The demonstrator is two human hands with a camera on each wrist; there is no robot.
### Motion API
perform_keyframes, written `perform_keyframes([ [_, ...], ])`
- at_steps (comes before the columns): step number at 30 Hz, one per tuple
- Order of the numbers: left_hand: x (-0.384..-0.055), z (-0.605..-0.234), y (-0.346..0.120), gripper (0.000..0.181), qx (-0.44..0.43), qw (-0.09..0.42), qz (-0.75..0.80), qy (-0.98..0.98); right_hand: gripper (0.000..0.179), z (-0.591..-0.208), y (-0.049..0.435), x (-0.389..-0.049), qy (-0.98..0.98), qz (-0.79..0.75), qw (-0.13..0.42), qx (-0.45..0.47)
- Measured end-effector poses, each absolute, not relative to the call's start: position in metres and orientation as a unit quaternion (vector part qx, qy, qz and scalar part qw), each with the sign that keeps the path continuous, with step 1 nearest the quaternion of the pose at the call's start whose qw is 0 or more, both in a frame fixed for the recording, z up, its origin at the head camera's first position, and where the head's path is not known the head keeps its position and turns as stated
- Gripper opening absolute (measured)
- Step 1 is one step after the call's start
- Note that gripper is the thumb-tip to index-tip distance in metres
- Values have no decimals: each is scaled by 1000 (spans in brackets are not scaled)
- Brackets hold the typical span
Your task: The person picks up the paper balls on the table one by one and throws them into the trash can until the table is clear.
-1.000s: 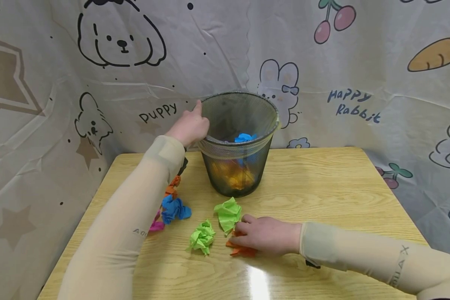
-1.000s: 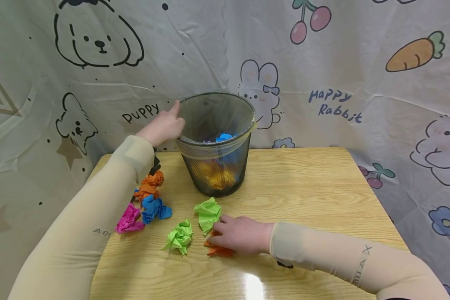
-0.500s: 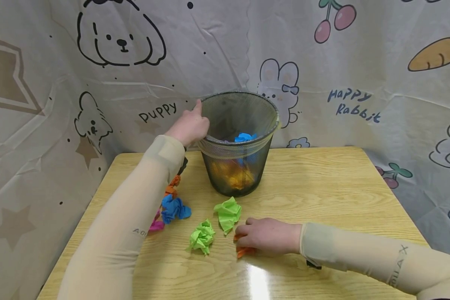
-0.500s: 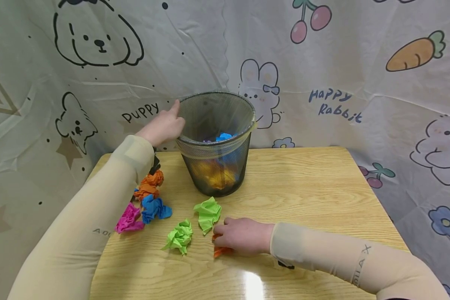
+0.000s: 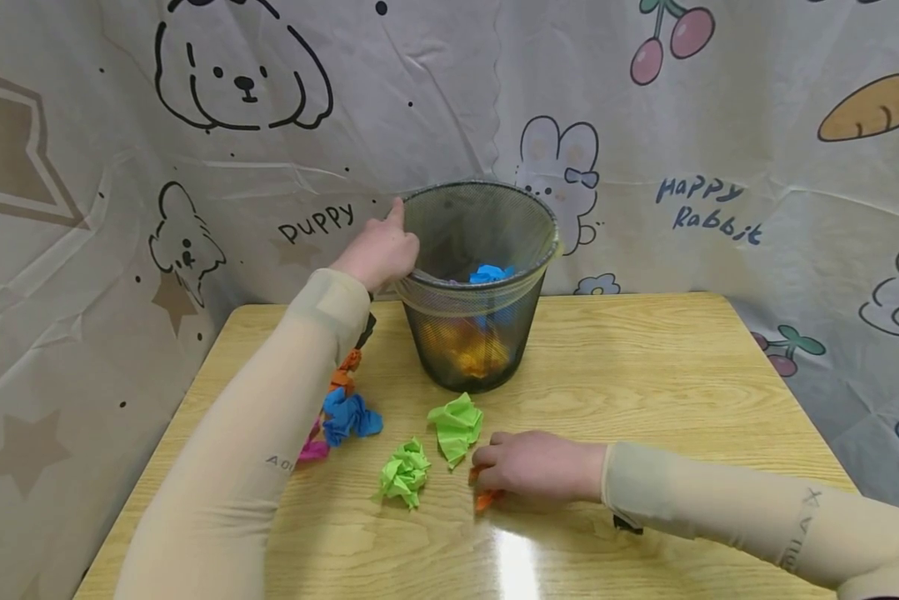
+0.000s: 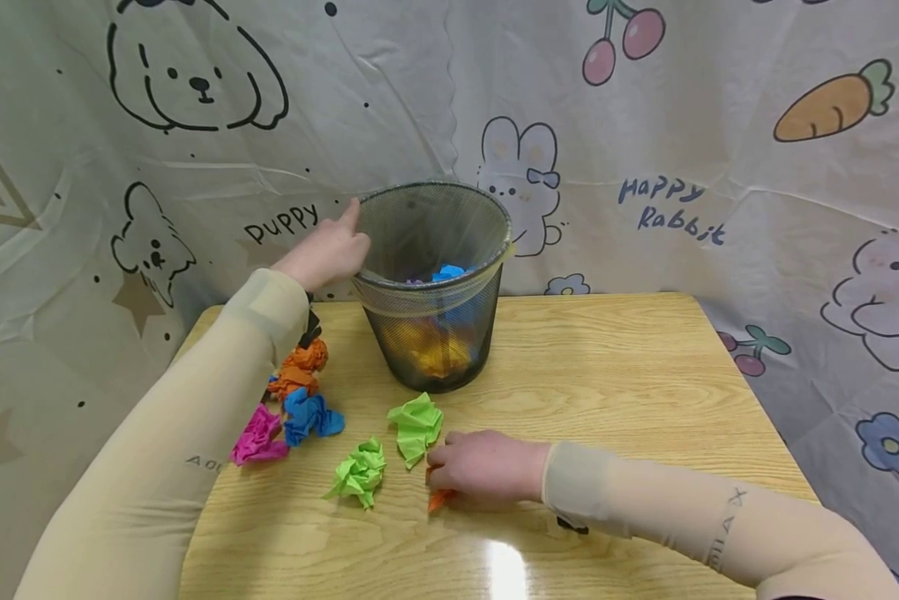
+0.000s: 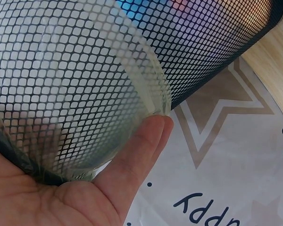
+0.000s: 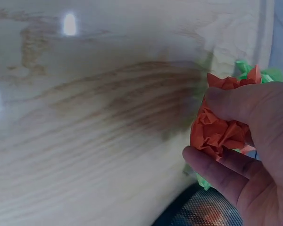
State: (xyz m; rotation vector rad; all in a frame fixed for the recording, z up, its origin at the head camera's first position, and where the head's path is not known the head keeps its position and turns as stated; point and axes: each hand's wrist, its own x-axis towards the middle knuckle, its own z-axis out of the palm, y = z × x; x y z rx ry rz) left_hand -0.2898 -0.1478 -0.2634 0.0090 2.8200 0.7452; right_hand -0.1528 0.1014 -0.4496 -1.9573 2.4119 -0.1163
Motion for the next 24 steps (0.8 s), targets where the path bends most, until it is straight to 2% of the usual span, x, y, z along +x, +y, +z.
perform_keyframes([
  [6, -291, -263, -148, 70, 4, 112, 249, 962, 19, -437, 101, -156, 783, -41, -5, -621],
  [12, -290, -263, -148, 70, 2, 114, 249, 962, 10, -420, 103, -158, 787, -38, -28, -616],
  [24, -290, -262, -147, 69, 7, 111, 248, 962, 20, -374, 113, -169, 787, -68, -83, -608],
])
